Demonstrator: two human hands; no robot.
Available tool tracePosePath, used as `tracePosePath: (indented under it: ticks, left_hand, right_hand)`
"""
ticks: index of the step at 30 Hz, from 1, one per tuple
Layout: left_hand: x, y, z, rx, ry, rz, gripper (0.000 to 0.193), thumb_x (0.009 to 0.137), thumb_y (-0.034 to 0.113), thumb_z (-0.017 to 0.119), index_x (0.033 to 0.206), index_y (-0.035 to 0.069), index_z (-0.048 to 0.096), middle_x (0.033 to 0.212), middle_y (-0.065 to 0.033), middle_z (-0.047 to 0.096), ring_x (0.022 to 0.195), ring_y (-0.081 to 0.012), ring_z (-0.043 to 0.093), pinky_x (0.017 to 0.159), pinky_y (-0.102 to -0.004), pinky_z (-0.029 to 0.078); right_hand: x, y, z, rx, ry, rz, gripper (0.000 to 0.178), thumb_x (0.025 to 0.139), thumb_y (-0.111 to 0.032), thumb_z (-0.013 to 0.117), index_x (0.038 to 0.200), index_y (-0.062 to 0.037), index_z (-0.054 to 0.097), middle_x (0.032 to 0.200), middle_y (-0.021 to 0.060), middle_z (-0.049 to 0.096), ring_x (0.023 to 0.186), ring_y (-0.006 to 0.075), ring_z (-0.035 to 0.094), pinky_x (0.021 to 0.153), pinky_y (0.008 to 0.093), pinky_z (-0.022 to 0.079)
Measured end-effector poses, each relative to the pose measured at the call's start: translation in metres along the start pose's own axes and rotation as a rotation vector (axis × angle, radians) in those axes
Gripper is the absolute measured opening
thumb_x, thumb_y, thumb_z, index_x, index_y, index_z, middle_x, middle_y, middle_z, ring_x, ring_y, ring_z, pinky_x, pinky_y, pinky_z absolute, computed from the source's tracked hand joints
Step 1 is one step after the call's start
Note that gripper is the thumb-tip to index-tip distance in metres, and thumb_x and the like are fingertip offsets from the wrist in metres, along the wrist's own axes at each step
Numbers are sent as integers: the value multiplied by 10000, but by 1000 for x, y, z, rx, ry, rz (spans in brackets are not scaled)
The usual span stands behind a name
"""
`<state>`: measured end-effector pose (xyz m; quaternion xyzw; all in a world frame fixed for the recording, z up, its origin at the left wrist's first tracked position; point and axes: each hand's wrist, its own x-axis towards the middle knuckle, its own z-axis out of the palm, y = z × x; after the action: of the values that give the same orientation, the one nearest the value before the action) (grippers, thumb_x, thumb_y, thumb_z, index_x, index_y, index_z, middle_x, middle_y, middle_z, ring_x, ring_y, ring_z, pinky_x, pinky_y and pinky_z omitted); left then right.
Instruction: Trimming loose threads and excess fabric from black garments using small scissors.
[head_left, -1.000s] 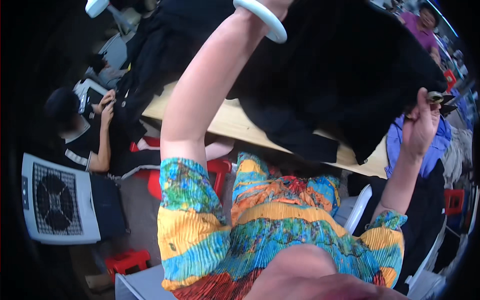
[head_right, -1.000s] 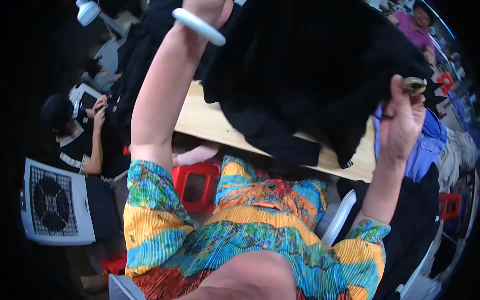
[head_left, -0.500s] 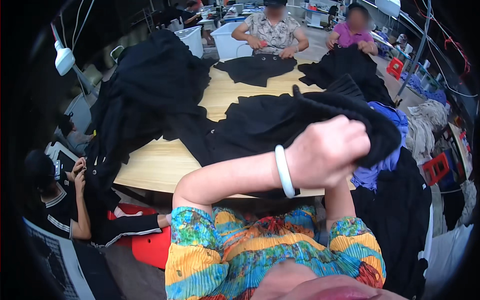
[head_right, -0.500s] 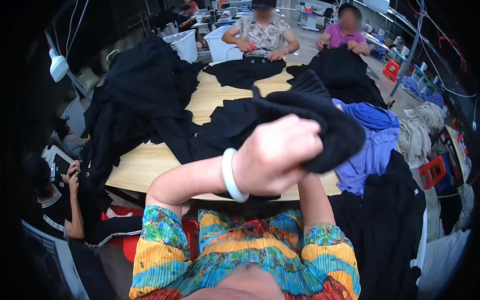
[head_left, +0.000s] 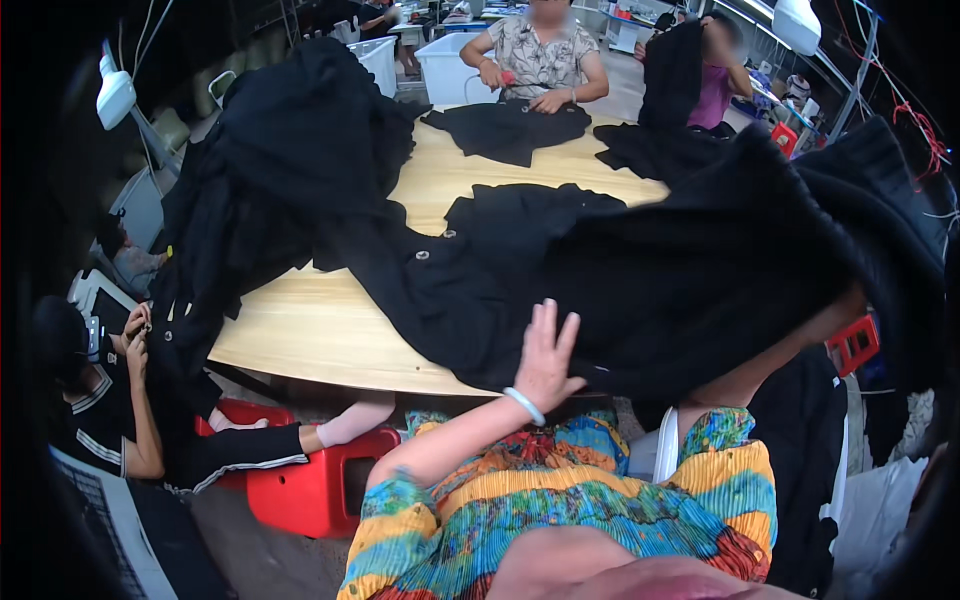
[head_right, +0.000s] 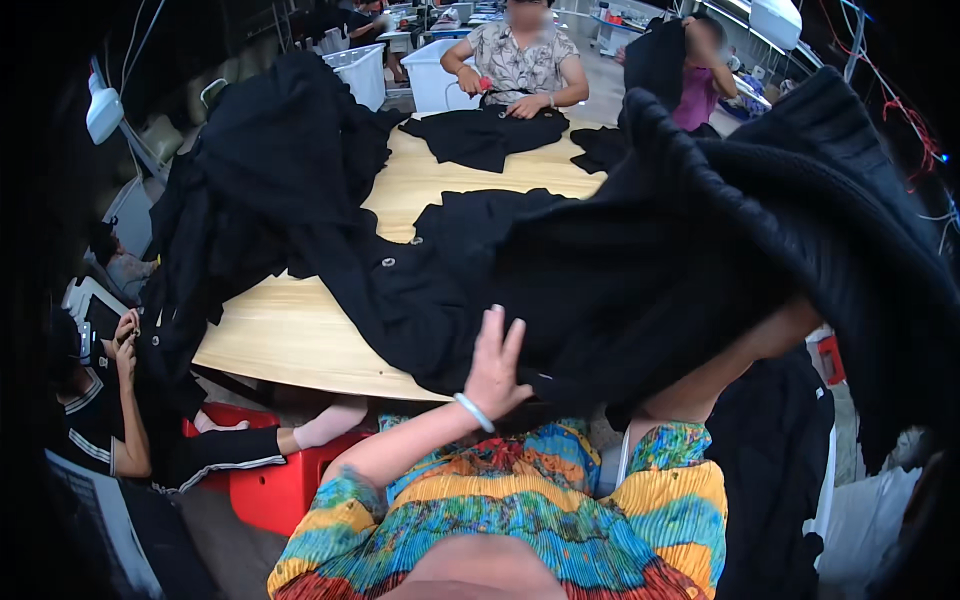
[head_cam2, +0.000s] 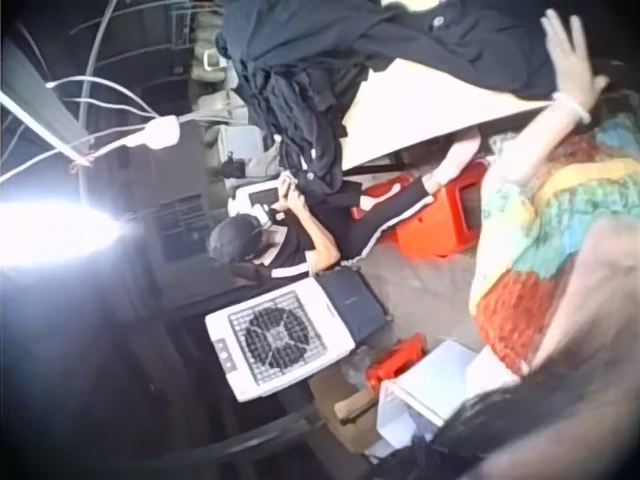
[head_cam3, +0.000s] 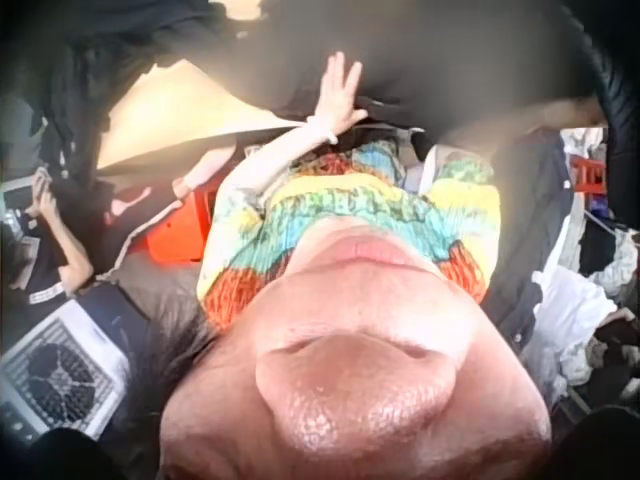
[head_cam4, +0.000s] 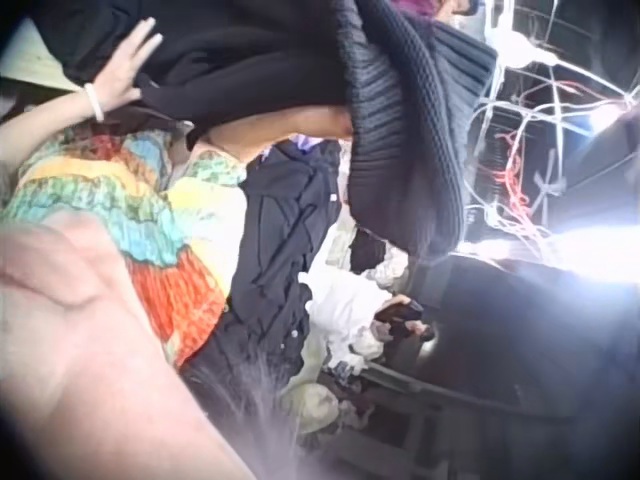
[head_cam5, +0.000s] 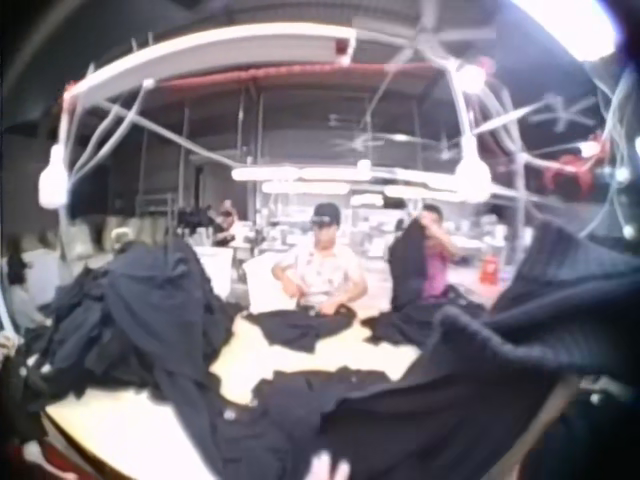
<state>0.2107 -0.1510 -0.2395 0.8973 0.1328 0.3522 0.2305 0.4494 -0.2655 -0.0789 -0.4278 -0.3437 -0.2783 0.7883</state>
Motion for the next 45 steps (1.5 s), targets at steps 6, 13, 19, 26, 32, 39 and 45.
tracePosePath:
  ticks: [6, 13, 19, 26, 32, 39, 45]
  left_hand:
    - [30, 28, 62, -454, -195, -214, 820, 655, 118, 615, 1290, -4, 111, 1264, -316, 165, 1084, -481, 318, 888, -407, 368]
    - [133, -43, 128, -353, 55, -231, 509, 769, 53, 446, 1245, 44, 267, 1111, -264, 448, 997, -402, 450, 832, -418, 396]
    - [141, -84, 66, -384, -4, -649, 495, 787, 232, 495, 1178, -41, 366, 1120, -240, 476, 1054, -359, 451, 884, -371, 376]
    - [-12, -77, -14, 70, 293, -339, 505, 703, 187, 607, 1135, 19, 406, 1208, -263, 303, 1122, -422, 303, 936, -448, 264]
    - [-62, -122, -32, 147, 151, -662, 647, 737, 364, 591, 1232, 44, 323, 1258, -338, 202, 1164, -491, 208, 977, -454, 219]
    - [-24, -118, 15, 143, 43, -734, 666, 775, 422, 511, 1253, 13, 296, 1289, -366, 53, 1178, -516, 141, 992, -453, 182]
    - [12, -119, 33, 4, -148, -709, 764, 773, 515, 455, 1280, -16, 247, 1320, -329, 41, 1233, -420, 144, 1016, -380, 178]
  right_hand:
    - [14, -4, 58, -293, -153, -291, 280, 837, -231, 503, 1002, -12, 556, 1020, 123, 560, 921, 231, 542, 849, 353, 407]
    - [56, -9, 189, -37, -122, -463, 416, 681, -122, 684, 984, 36, 446, 957, 126, 541, 916, 205, 515, 824, 302, 382]
    - [12, 110, 202, -401, -554, -38, 761, 559, -360, 717, 1161, -31, 389, 911, 137, 547, 841, 260, 540, 768, 347, 420]
    - [-126, 165, 91, -687, -1027, 276, 356, 770, -190, 546, 1107, -91, 485, 944, 137, 593, 915, 267, 560, 756, 335, 447]
    - [-181, 149, 64, -810, -1199, -12, 417, 764, -73, 506, 1162, -193, 464, 1303, 171, 279, 1127, 350, 349, 875, 391, 375]
    - [-183, 205, 58, -936, -1228, 2, 453, 770, -125, 517, 1198, -241, 426, 1269, 181, 329, 1080, 339, 409, 897, 425, 343]
    - [-143, 267, 42, -949, -1203, 148, 332, 817, -171, 478, 1147, -199, 489, 1212, 285, 345, 1099, 387, 391, 927, 353, 338]
